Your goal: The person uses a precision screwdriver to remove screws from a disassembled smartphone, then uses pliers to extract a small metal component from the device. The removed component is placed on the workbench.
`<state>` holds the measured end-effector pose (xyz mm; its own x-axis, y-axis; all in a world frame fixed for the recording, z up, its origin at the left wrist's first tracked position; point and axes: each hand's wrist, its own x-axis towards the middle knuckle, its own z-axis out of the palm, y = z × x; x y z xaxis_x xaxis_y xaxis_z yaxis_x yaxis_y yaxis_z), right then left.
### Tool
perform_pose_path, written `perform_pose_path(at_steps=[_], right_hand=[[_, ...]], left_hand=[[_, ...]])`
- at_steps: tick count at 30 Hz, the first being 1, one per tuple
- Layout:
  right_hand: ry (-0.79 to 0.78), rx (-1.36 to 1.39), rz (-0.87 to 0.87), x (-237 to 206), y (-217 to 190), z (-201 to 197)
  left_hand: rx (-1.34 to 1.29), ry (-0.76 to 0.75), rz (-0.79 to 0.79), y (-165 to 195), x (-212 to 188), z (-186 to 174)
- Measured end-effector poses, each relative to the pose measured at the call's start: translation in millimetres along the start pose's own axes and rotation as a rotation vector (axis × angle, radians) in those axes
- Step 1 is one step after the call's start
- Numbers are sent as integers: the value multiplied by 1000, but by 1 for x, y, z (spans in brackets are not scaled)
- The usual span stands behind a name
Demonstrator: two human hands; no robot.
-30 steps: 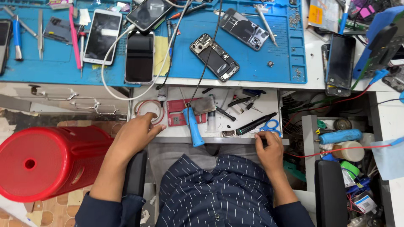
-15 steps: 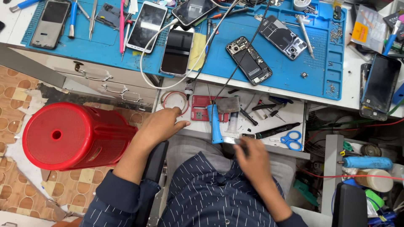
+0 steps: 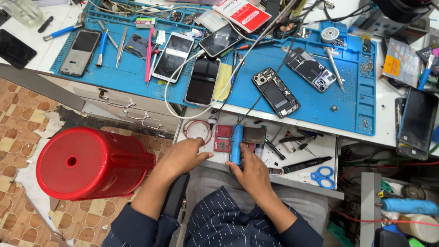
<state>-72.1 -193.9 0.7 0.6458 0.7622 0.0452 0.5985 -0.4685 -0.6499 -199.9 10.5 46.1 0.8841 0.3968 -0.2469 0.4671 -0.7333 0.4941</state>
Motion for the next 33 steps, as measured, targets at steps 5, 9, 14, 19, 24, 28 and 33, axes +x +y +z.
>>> perform_pose_path(at_steps=[5, 9, 14, 19, 24, 28, 33], right_hand=[[-1, 38, 0, 14, -1, 2], [66, 1, -120, 20, -2, -16], [11, 118, -76, 8, -1, -44], [-51, 174, -113, -19, 3, -64], [-12, 212, -38, -45, 26, -84], [38, 259, 84, -53, 52, -93], [-13, 402, 341, -55, 73, -101]], left_hand=[[9, 3, -17, 12, 1, -13], [-183, 202, 39, 31, 8, -32], [-93, 585, 183, 52, 79, -61], [153, 679, 108, 75, 194, -88], [162, 432, -118, 82, 251, -84], [161, 445, -126, 82, 269, -85], [35, 488, -168, 76, 267, -101]])
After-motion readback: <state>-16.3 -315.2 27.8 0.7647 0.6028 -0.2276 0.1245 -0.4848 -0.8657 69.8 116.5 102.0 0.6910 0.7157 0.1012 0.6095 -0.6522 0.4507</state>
